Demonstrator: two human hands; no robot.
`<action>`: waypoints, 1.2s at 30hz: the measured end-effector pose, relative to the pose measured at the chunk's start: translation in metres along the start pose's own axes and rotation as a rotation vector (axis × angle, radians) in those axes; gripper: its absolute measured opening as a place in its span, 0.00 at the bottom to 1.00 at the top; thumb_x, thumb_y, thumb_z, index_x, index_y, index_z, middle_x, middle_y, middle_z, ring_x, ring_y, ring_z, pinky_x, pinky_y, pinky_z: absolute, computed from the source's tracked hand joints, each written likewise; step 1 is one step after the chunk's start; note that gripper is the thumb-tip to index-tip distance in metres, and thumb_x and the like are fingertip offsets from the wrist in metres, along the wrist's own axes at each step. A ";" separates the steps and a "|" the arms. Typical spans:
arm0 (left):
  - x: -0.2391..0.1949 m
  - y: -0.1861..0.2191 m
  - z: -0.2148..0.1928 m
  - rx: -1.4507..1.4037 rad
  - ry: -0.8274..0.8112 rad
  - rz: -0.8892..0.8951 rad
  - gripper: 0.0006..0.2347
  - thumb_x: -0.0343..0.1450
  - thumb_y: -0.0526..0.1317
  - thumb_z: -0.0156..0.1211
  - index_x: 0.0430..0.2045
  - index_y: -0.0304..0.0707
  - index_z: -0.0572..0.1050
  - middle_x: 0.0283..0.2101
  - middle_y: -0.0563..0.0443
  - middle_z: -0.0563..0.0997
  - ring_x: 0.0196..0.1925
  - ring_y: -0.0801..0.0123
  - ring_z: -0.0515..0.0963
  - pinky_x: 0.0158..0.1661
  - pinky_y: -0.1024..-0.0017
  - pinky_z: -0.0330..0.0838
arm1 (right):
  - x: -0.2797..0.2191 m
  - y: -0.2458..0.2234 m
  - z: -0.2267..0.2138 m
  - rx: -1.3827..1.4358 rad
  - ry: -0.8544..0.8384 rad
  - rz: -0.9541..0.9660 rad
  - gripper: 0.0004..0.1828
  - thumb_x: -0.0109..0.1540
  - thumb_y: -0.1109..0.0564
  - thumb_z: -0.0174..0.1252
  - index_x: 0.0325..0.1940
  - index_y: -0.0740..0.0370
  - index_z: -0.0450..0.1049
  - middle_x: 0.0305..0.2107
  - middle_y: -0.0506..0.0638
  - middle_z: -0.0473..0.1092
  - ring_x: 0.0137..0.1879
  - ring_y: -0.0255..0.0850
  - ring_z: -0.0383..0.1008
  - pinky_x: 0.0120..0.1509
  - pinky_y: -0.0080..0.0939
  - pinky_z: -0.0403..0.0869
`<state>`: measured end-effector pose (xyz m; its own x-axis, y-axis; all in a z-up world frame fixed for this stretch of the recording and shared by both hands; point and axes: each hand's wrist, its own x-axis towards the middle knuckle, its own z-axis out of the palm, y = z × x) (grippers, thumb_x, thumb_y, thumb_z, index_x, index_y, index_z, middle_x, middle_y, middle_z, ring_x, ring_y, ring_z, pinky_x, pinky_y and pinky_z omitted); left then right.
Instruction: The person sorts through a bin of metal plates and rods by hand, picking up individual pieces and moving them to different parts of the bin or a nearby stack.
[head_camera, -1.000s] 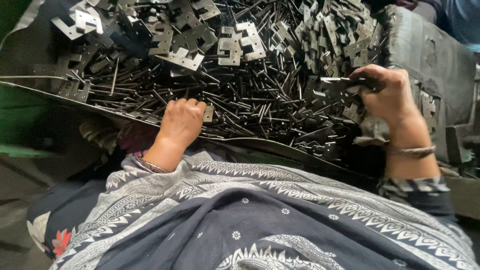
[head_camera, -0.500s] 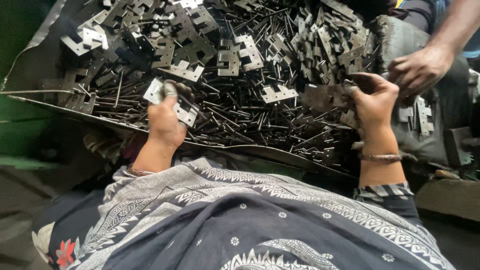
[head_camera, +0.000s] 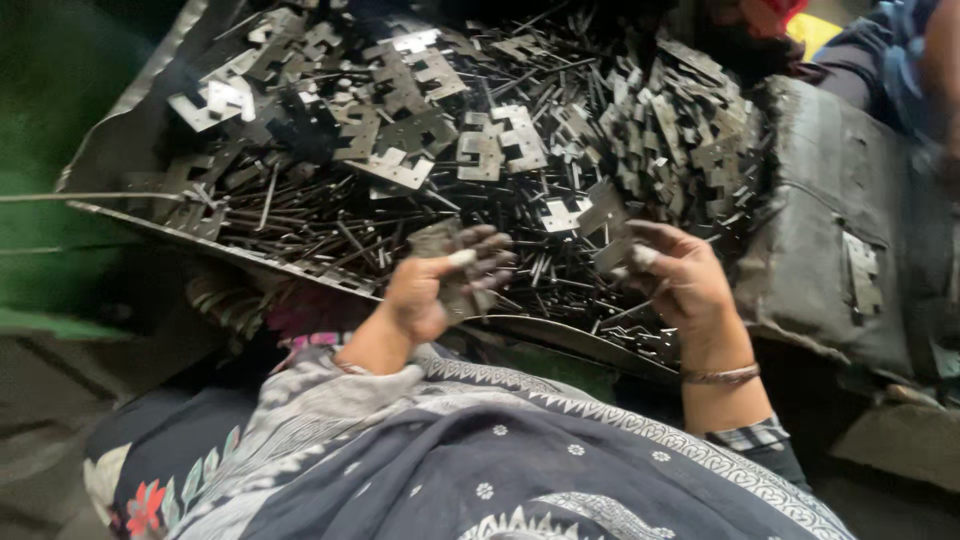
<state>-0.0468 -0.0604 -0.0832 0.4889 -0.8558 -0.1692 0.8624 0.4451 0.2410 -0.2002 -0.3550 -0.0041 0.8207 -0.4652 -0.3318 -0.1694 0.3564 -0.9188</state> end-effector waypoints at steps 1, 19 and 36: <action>0.004 -0.007 -0.001 -0.002 0.012 0.017 0.15 0.74 0.29 0.48 0.57 0.28 0.70 0.55 0.36 0.79 0.55 0.52 0.80 0.54 0.60 0.77 | 0.004 0.010 0.015 -0.029 -0.046 -0.004 0.17 0.61 0.70 0.57 0.55 0.70 0.76 0.44 0.57 0.77 0.44 0.46 0.80 0.47 0.45 0.82; 0.011 -0.024 0.011 -0.121 0.280 0.137 0.18 0.76 0.56 0.37 0.41 0.47 0.73 0.43 0.47 0.80 0.46 0.56 0.81 0.49 0.54 0.77 | -0.014 0.037 0.162 -1.135 -0.670 -0.612 0.36 0.57 0.65 0.61 0.70 0.70 0.62 0.59 0.68 0.65 0.60 0.58 0.70 0.58 0.47 0.75; 0.057 0.099 -0.055 2.426 0.246 0.682 0.15 0.62 0.41 0.74 0.41 0.40 0.81 0.64 0.47 0.75 0.71 0.49 0.66 0.71 0.50 0.54 | 0.062 -0.016 -0.243 -1.724 0.769 -0.854 0.37 0.57 0.72 0.50 0.74 0.77 0.64 0.53 0.70 0.72 0.55 0.61 0.76 0.66 0.51 0.77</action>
<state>0.0740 -0.0509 -0.1212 0.6408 -0.6931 0.3301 -0.7630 -0.5272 0.3740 -0.2794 -0.5869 -0.0615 0.6850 -0.3973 0.6107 -0.5533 -0.8290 0.0813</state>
